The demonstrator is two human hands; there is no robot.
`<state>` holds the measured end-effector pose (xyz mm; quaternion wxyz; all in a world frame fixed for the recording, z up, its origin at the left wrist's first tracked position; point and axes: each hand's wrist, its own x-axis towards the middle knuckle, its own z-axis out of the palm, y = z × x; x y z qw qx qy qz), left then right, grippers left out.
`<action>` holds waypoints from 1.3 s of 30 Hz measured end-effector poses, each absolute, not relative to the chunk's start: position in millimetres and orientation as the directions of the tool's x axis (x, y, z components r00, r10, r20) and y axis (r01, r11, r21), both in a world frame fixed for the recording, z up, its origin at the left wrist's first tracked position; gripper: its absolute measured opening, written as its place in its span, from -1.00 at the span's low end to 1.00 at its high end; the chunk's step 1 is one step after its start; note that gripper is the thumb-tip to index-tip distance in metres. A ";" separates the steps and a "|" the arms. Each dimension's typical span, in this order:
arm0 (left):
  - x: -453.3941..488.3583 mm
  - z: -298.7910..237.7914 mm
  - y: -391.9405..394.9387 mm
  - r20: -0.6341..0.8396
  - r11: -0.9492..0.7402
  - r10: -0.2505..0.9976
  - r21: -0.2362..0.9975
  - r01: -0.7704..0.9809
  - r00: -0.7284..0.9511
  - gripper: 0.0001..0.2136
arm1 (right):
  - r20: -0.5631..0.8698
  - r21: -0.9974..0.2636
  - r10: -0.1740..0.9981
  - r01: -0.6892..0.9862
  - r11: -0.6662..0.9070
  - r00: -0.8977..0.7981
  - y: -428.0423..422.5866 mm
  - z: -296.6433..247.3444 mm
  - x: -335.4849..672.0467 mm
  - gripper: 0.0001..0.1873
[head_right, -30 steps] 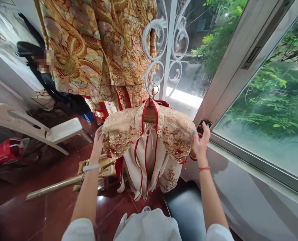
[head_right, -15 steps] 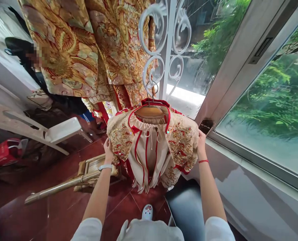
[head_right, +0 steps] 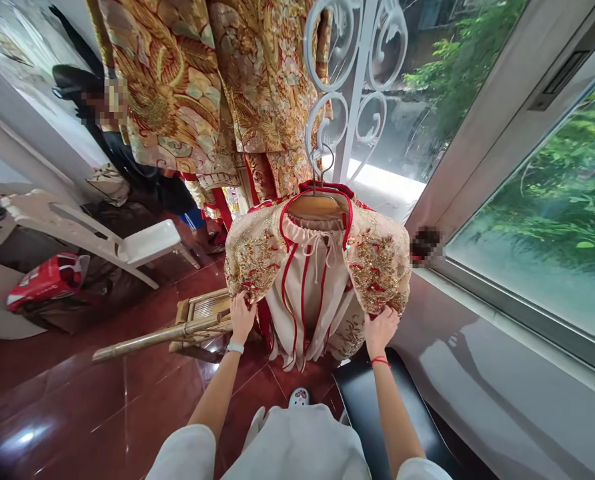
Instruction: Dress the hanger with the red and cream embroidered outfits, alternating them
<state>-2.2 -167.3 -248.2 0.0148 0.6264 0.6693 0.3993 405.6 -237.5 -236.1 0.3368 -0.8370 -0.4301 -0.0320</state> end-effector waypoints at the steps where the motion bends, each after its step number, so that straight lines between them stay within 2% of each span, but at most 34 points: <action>1: -4.5 -241.3 -165.4 0.474 -0.107 0.857 0.545 0.832 -0.201 -0.69 | 0.313 -0.548 0.721 0.737 -0.395 0.619 -235.8 -228.4 411.2 -0.48; 4: -3.0 -219.7 -185.7 0.483 -0.154 0.860 0.549 0.822 -0.161 -0.72 | 0.225 -0.564 0.765 0.721 -0.403 0.603 -254.8 -207.5 413.9 -0.60; 6: 14.6 -208.4 -219.8 0.513 -0.250 0.854 0.548 0.798 -0.085 -0.72 | 0.197 -0.556 0.818 0.749 -0.361 0.540 -282.6 -199.7 395.6 -0.72; 8: 47.7 -201.5 -260.0 0.531 -0.364 0.847 0.534 0.763 0.032 -0.73 | 0.204 -0.572 0.901 0.793 -0.209 0.384 -309.5 -197.1 363.1 -0.79; 10: 88.8 -198.0 -290.9 0.482 -0.437 0.861 0.531 0.726 0.166 -0.75 | 0.233 -0.591 0.953 0.807 -0.020 0.194 -322.9 -196.7 327.8 -0.78; 12: 126.2 -194.4 -300.6 0.348 -0.365 0.915 0.506 0.781 0.203 -0.75 | 0.199 -0.573 0.975 0.819 0.032 0.101 -316.7 -193.9 303.0 -0.75; 15: 159.7 -184.6 -279.4 0.093 -0.160 0.987 0.389 0.907 0.134 -0.69 | 0.016 -0.440 0.994 0.894 -0.088 0.106 -282.4 -181.6 295.3 -0.64; 16: 165.2 -180.9 -269.4 0.038 -0.138 0.990 0.364 0.921 0.133 -0.67 | -0.033 -0.388 0.995 0.917 -0.095 0.090 -270.2 -176.6 297.9 -0.63; 18: 171.5 -176.2 -254.5 0.028 -0.198 0.979 0.379 0.904 0.202 -0.67 | -0.085 -0.329 0.996 0.943 -0.040 0.013 -252.5 -169.2 304.4 -0.69; 20: 175.0 -177.0 -248.9 0.093 -0.300 0.953 0.437 0.848 0.289 -0.70 | -0.100 -0.324 0.993 0.946 0.019 -0.054 -245.5 -167.4 308.6 -0.78; 23: 177.1 -185.8 -244.2 0.112 -0.260 0.965 0.479 0.839 0.235 -0.68 | -0.127 -0.317 0.990 0.948 0.012 -0.055 -245.4 -174.0 311.0 -0.78; 26: 174.5 -193.0 -230.3 0.058 -0.180 0.983 0.446 0.877 0.173 -0.61 | -0.130 -0.305 0.992 0.951 -0.038 -0.002 -243.1 -182.9 313.0 -0.73; 31: 164.2 -198.9 -216.5 0.099 -0.243 0.970 0.478 0.844 0.223 -0.58 | -0.109 -0.329 0.993 0.941 -0.081 0.047 -239.1 -191.2 314.8 -0.75; 36: 147.0 -212.9 -231.0 0.259 -0.269 0.954 0.504 0.821 0.153 -0.70 | -0.016 -0.513 0.996 0.855 -0.083 0.087 -252.2 -190.9 319.4 -0.73; 39: 134.9 -215.5 -232.3 0.397 -0.287 0.914 0.490 0.823 0.082 -0.85 | 0.145 -0.625 0.956 0.773 -0.111 0.254 -253.8 -175.5 323.2 -0.68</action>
